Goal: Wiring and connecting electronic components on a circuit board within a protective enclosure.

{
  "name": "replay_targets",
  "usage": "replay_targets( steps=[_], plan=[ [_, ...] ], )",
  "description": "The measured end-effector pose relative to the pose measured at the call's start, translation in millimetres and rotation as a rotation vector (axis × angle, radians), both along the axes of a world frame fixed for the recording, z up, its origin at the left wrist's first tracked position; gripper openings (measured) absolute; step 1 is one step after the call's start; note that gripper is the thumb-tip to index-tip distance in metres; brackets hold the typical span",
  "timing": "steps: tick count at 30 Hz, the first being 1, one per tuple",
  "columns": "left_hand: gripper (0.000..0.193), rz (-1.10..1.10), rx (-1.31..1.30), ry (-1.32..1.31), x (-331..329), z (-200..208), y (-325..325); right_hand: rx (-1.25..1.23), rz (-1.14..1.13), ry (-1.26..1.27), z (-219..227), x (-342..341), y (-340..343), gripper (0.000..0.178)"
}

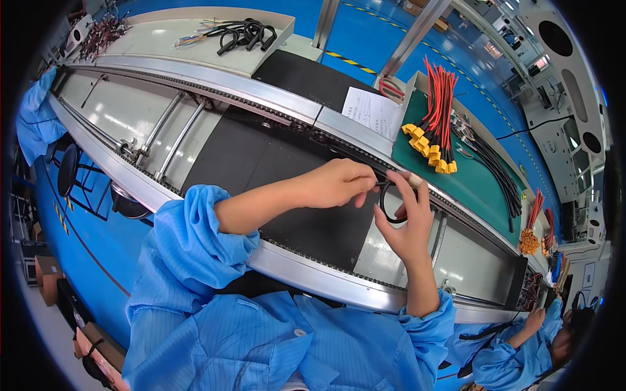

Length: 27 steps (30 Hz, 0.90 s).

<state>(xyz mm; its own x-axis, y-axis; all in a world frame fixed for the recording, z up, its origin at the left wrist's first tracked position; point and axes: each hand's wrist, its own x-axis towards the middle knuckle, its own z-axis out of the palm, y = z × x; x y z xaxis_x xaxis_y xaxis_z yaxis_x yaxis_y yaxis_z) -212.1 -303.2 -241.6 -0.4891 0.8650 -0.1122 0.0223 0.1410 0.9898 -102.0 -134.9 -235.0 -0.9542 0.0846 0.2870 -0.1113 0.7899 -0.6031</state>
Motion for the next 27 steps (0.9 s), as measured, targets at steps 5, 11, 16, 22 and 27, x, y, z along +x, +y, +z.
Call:
replay_targets(
  steps=[5,11,16,22,27],
  plan=[
    [0.014,-0.136,0.115,-0.431,4,-5,5,0.082,0.063,0.216,-20,-5,8,0.047],
    [0.016,-0.153,0.129,-0.648,14,2,7,-0.010,0.276,0.090,-2,-4,29,0.035],
    [0.017,-0.081,0.212,-0.659,27,1,8,-0.071,0.302,0.016,8,-4,43,0.026],
    [0.018,-0.096,0.273,-0.581,37,9,4,-0.057,0.225,0.113,0,1,73,0.023],
    [0.019,-0.091,0.324,-0.445,35,19,-9,-0.235,0.160,0.124,-3,6,65,0.014]
  ],
)
